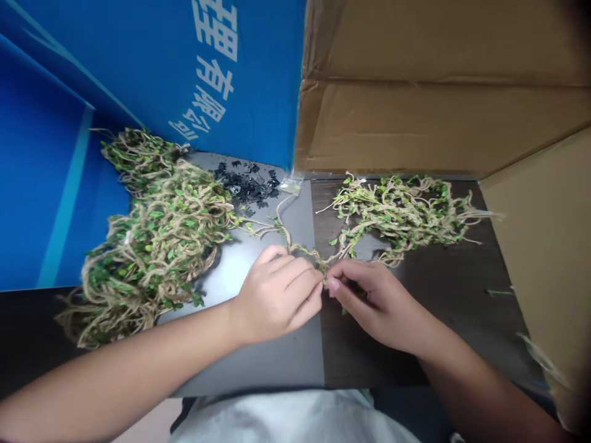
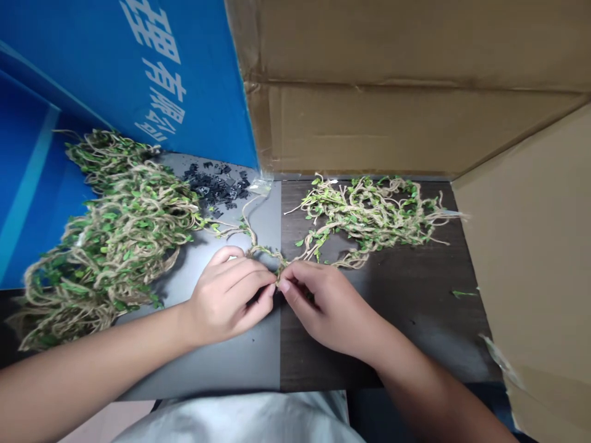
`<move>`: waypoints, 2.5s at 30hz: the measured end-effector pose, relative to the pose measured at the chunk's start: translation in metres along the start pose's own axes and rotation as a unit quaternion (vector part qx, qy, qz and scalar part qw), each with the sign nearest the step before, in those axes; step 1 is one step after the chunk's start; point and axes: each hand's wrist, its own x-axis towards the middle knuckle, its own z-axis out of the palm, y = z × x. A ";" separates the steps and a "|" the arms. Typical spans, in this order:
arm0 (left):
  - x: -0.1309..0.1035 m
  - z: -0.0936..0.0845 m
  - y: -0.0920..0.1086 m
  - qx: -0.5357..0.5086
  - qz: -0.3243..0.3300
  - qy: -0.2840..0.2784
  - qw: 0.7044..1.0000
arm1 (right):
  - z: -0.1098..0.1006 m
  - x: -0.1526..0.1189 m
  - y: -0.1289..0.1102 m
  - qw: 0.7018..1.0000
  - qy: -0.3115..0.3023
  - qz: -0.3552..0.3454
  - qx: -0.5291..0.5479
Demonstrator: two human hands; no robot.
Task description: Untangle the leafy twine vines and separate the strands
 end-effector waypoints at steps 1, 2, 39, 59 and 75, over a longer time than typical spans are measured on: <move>0.000 0.000 -0.001 -0.002 0.002 -0.005 1.000 | -0.001 0.000 0.001 1.000 -0.004 -0.005 -0.012; 0.000 0.000 -0.002 -0.003 0.003 -0.011 1.000 | -0.002 0.000 0.001 1.000 -0.008 -0.012 -0.027; 0.003 0.004 -0.003 -0.066 -0.088 -0.021 0.994 | 0.002 0.004 0.002 0.898 0.113 -0.256 -0.339; 0.004 0.002 -0.002 -0.076 -0.116 0.011 0.990 | 0.003 0.007 0.006 0.911 0.144 -0.239 -0.302; 0.000 0.005 -0.005 -0.006 -0.042 -0.017 0.999 | 0.000 0.007 0.007 0.892 0.094 -0.262 -0.357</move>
